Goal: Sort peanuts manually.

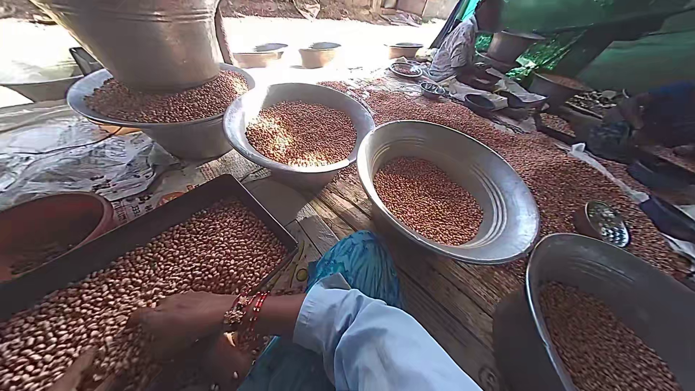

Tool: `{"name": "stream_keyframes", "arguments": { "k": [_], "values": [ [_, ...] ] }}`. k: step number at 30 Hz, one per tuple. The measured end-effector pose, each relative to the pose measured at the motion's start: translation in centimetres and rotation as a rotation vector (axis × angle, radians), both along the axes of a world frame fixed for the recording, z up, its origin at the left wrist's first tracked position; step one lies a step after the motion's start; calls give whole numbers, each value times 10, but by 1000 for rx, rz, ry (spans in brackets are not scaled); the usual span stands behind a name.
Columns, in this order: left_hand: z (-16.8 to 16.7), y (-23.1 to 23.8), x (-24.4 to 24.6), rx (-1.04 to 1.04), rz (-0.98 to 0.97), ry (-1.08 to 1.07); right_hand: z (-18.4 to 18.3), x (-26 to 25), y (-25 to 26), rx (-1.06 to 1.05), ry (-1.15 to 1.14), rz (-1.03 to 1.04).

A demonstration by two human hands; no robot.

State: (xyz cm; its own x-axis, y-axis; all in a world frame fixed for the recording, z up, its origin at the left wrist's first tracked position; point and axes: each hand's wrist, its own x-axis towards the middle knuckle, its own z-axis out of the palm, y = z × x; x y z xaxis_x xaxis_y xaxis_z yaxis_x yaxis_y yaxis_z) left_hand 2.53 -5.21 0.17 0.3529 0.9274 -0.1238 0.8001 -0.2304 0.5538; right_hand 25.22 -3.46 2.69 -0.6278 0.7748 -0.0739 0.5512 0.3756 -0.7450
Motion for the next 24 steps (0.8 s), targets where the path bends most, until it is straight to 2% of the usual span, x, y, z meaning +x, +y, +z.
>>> {"name": "stream_keyframes", "arguments": {
  "k": [1, 2, 3, 4, 6, 9, 12, 14, 17, 24],
  "values": [
    [-23, 11, -15, 113, -74, -219, -2, -1, 5, 16, 123, 1],
    [-19, 9, -9, 47, 22, -387, 0, 0, 8, 37, 244, 9],
    [-2, 0, 3, -17, 145, -508, 6, 3, 10, 53, 349, 16],
    [13, -5, 12, -43, 231, -589, 15, 9, 11, 64, 421, 12],
    [28, -5, 11, 37, 242, -624, 31, 23, 14, 126, 463, -37],
    [43, -8, -2, 239, 228, -398, 40, 43, 23, 190, 405, -172],
    [53, -14, 1, 381, 272, -140, 46, 57, 26, 229, 215, -260],
    [55, -15, 11, 374, 255, -32, 46, 58, 27, 232, 54, -225],
    [41, -14, 24, 353, 163, 8, 45, 50, 24, 159, -189, -134],
    [36, -20, 54, 160, 85, 191, 38, 28, 16, 139, -341, -73]
  ]
}}
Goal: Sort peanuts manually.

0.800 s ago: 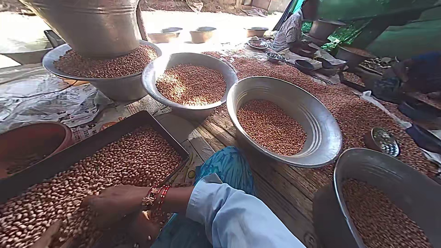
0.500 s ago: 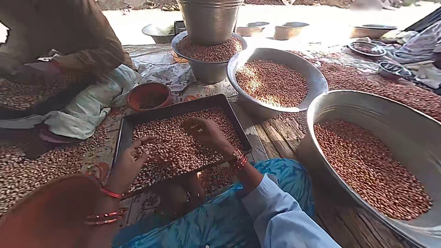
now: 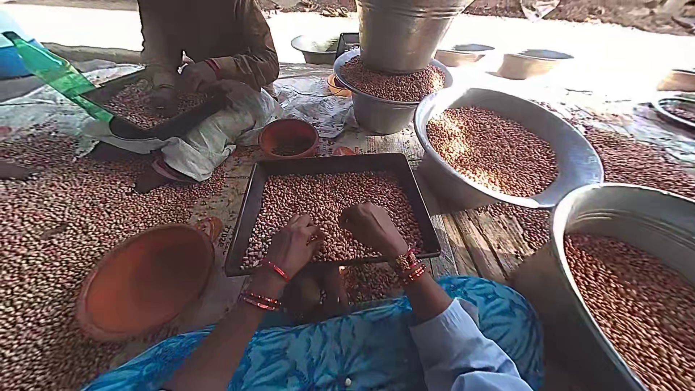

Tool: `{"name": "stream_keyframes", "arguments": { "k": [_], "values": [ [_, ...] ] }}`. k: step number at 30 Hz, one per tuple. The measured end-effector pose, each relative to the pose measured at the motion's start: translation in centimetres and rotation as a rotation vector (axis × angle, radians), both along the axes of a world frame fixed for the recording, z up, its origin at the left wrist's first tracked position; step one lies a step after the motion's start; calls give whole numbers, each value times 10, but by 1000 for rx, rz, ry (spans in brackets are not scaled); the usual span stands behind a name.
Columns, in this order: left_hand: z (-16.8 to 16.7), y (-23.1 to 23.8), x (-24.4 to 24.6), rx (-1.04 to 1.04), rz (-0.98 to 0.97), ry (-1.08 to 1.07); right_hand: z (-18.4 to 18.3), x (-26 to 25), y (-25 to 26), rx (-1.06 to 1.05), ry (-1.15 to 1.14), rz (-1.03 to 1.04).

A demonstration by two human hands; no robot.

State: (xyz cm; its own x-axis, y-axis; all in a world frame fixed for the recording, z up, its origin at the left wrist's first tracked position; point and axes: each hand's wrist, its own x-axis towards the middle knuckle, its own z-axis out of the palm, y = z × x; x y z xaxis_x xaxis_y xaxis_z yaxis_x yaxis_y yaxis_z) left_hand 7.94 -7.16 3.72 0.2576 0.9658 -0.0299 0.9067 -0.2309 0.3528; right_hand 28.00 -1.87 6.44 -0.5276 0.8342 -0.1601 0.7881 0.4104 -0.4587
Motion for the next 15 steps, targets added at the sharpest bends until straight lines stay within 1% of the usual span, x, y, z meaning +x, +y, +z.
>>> {"name": "stream_keyframes", "arguments": {
  "k": [3, 5, 7, 10, 12, 13, 15],
  "values": [
    [-2, 1, 5, -83, -10, 69, -12, -12, -2, 86, 21, -25],
    [2, 3, 4, -150, 8, 72, -21, -20, -3, 101, 25, -15],
    [5, 7, -9, -169, 60, -41, -27, -27, -3, 86, 28, 12],
    [6, 12, -36, -87, 187, -374, -31, -30, -2, 94, 3, 30],
    [14, 12, -48, -123, 208, -503, -33, -32, -1, 103, -12, 34],
    [16, 12, -50, -149, 175, -516, -32, -32, -2, 102, -19, 42],
    [17, 10, -49, -207, 59, -387, -33, -33, -2, 113, -27, 54]
  ]
}}
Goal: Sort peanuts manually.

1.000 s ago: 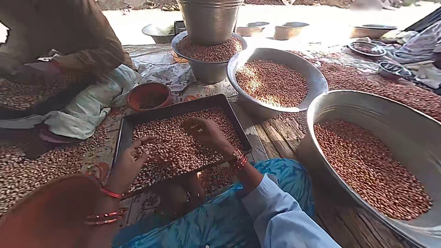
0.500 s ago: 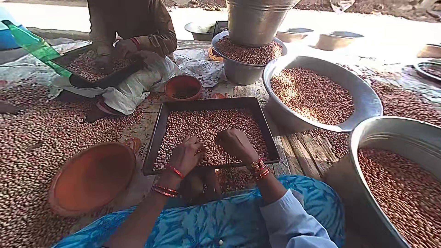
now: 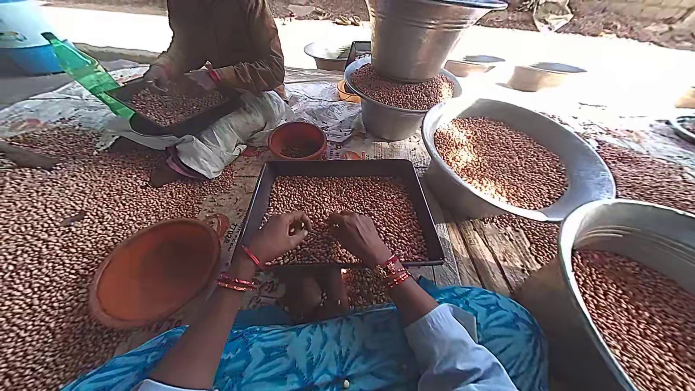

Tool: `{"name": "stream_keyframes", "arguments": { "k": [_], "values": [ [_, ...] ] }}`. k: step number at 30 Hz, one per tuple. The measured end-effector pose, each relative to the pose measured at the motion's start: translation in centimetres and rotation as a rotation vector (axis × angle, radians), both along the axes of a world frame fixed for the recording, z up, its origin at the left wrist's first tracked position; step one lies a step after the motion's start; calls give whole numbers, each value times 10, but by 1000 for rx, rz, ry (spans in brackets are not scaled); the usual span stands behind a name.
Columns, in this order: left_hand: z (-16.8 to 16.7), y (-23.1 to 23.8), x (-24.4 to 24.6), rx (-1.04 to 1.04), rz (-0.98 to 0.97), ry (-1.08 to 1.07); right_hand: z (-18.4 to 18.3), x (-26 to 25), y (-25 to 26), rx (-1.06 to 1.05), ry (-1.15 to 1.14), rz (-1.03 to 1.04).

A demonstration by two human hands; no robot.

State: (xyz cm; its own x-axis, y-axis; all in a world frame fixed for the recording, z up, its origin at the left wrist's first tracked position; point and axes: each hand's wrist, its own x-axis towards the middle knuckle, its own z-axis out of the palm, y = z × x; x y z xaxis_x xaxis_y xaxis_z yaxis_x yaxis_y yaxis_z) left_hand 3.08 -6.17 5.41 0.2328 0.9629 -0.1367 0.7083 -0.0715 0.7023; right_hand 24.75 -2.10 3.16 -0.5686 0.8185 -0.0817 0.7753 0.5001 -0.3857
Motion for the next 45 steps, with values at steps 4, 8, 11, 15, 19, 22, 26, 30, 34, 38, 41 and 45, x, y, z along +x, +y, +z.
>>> {"name": "stream_keyframes", "arguments": {
  "k": [4, 8, 11, 15, 19, 22, 26, 30, 34, 38, 41, 45],
  "values": [
    [-2, -4, 23, -119, -174, 312, 3, 1, 2, -30, -28, 3],
    [-8, -5, 37, -161, -162, 415, 2, 2, 2, -41, -41, 15],
    [-9, -4, 37, -154, -178, 433, 1, 2, 3, -33, -44, 21],
    [-14, 0, 26, -117, -119, 352, 14, 22, 4, -100, 191, 146],
    [-10, 1, 9, 60, -7, 194, 39, 46, 0, -348, 644, 412],
    [-9, -3, 19, 67, -102, 171, 53, 53, -6, -152, 279, 271],
    [-18, -4, 43, -7, -195, 309, 42, 40, -7, -165, -99, 183],
    [-19, 2, 48, -114, -225, 391, 26, 23, -12, -129, -205, 170],
    [-15, 4, 37, -128, -150, 309, 22, 11, -14, -145, -270, 143],
    [-2, -3, -7, -172, -380, -334, 21, 11, -15, -157, -285, 150],
    [11, -7, -20, -161, -345, -609, 21, 12, -15, -164, -312, 160],
    [3, 4, -14, 115, 167, 25, 19, 11, -16, -154, -356, 162]
  ]
}}
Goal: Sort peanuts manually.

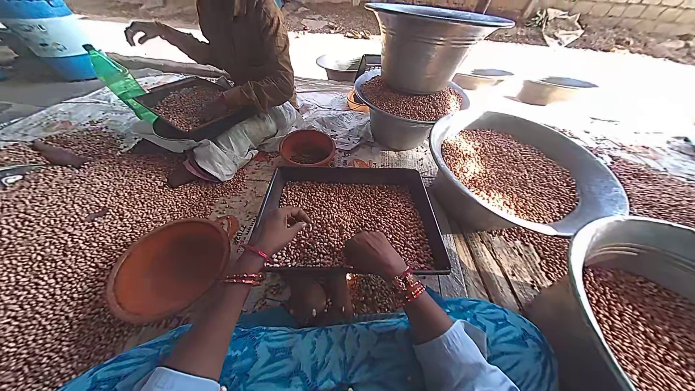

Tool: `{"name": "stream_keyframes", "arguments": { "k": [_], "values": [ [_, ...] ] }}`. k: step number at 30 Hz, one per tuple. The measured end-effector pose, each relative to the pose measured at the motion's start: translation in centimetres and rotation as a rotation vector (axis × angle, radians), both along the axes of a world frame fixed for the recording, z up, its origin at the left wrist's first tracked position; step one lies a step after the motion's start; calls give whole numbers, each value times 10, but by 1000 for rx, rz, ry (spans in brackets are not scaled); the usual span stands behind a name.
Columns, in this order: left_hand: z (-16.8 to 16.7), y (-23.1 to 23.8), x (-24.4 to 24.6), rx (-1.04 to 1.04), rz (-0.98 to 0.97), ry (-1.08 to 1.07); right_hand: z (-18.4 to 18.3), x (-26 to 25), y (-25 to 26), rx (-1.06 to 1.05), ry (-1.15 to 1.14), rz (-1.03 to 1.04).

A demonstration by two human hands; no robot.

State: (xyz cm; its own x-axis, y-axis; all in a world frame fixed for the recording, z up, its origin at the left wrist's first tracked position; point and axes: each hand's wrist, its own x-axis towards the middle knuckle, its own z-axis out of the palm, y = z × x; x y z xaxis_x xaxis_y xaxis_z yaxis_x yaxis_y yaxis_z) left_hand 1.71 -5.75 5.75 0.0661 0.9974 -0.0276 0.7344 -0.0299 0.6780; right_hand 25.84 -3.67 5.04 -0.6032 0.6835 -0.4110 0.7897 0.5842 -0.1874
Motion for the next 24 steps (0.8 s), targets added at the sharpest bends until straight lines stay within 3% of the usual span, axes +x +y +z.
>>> {"name": "stream_keyframes", "arguments": {
  "k": [5, 10, 13, 16, 17, 19, 23, 24],
  "values": [
    [-18, 6, 15, -53, 12, 314, 0, 3, 2, -2, 9, 39],
    [-25, 8, 33, -43, 2, 397, 3, 14, 8, 8, 126, 68],
    [-25, 10, 39, -88, -22, 446, 15, 25, 7, -88, 448, 265],
    [-25, 12, 38, -119, -22, 443, 24, 32, 6, -384, 856, 470],
    [-26, 13, 35, -136, -34, 416, 29, 36, 7, -381, 850, 442],
    [-22, 10, 22, -161, -134, 265, 36, 50, 10, -217, 623, 221],
    [1, -4, -15, -351, -562, -385, 40, 76, 17, -26, 172, -258],
    [7, -6, -21, -390, -558, -415, 40, 81, 19, -17, 119, -323]
  ]
}}
